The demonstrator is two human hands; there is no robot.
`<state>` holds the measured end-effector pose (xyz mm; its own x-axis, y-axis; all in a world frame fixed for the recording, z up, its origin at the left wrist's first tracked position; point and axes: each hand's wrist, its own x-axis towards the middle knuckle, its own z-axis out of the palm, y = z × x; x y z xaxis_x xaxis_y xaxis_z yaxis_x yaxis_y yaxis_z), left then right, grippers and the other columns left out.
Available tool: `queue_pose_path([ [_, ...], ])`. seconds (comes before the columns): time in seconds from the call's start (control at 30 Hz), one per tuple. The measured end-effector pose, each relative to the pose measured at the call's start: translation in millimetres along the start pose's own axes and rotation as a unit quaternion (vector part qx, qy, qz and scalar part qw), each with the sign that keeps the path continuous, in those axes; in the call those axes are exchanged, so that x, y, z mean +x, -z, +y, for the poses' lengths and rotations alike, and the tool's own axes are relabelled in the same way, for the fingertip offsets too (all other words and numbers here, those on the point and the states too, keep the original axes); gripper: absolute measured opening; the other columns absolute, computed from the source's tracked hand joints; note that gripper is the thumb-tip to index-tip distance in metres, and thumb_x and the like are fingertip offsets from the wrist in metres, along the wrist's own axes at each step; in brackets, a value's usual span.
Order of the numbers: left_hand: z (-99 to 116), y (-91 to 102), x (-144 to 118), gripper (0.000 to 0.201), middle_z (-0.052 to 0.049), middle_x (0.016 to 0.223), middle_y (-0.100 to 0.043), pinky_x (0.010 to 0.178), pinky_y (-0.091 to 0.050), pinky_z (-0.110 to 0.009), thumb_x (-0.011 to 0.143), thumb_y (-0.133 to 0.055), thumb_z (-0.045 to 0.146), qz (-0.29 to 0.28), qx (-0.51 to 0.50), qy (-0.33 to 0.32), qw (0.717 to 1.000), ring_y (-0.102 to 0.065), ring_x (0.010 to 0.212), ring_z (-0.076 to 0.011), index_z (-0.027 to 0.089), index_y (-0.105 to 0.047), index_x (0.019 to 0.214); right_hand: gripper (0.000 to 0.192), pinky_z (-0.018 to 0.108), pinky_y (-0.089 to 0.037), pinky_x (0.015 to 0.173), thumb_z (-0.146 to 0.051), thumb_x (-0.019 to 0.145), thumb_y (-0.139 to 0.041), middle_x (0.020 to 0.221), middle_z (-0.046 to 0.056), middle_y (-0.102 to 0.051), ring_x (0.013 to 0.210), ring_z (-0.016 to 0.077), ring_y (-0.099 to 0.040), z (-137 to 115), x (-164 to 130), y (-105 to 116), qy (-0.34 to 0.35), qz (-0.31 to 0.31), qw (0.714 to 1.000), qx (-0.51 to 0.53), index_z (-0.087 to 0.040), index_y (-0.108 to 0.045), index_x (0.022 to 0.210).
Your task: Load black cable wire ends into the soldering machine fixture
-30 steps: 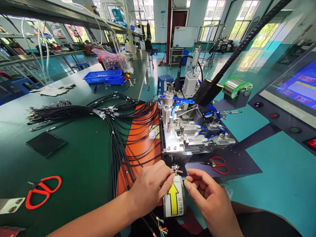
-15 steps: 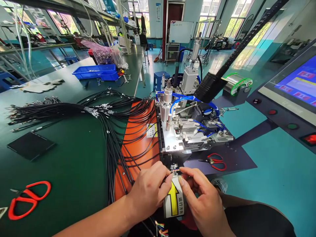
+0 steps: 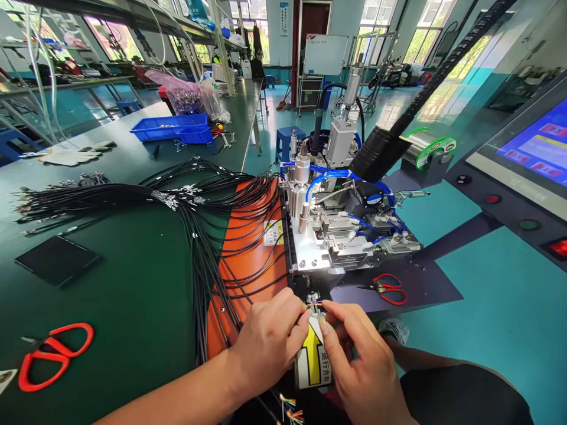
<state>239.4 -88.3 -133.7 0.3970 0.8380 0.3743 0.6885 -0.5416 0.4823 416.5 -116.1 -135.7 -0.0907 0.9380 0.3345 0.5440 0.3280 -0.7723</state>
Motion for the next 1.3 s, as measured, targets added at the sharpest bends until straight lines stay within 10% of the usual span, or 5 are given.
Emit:
queue_pose_path([
  [0.37, 1, -1.5, -1, 0.02, 0.0, 0.074, -0.051, 0.057, -0.033, -0.031, 0.1, -0.046, 0.021, -0.003, 0.04, -0.018, 0.999, -0.05, 0.065, -0.0152, 0.019, -0.054, 0.081, 0.023, 0.024, -0.051, 0.083, -0.019, 0.099, -0.05, 0.099, 0.007, -0.062, 0.086, 0.0147, -0.065, 3, 1, -3, 0.051, 0.031, 0.995, -0.083, -0.016, -0.064, 0.117],
  [1.3, 2, -2.2, 0, 0.022, 0.0, 0.073, -0.05, 0.056, -0.033, -0.03, 0.1, -0.044, 0.019, 0.009, 0.049, -0.031, 0.998, -0.05, 0.064, -0.0151, 0.019, -0.053, 0.08, 0.019, 0.024, -0.052, 0.067, -0.023, 0.097, -0.053, 0.091, 0.005, -0.062, 0.07, 0.0127, -0.062, 6, 4, 4, 0.001, 0.035, 0.998, -0.049, -0.018, -0.064, 0.112],
])
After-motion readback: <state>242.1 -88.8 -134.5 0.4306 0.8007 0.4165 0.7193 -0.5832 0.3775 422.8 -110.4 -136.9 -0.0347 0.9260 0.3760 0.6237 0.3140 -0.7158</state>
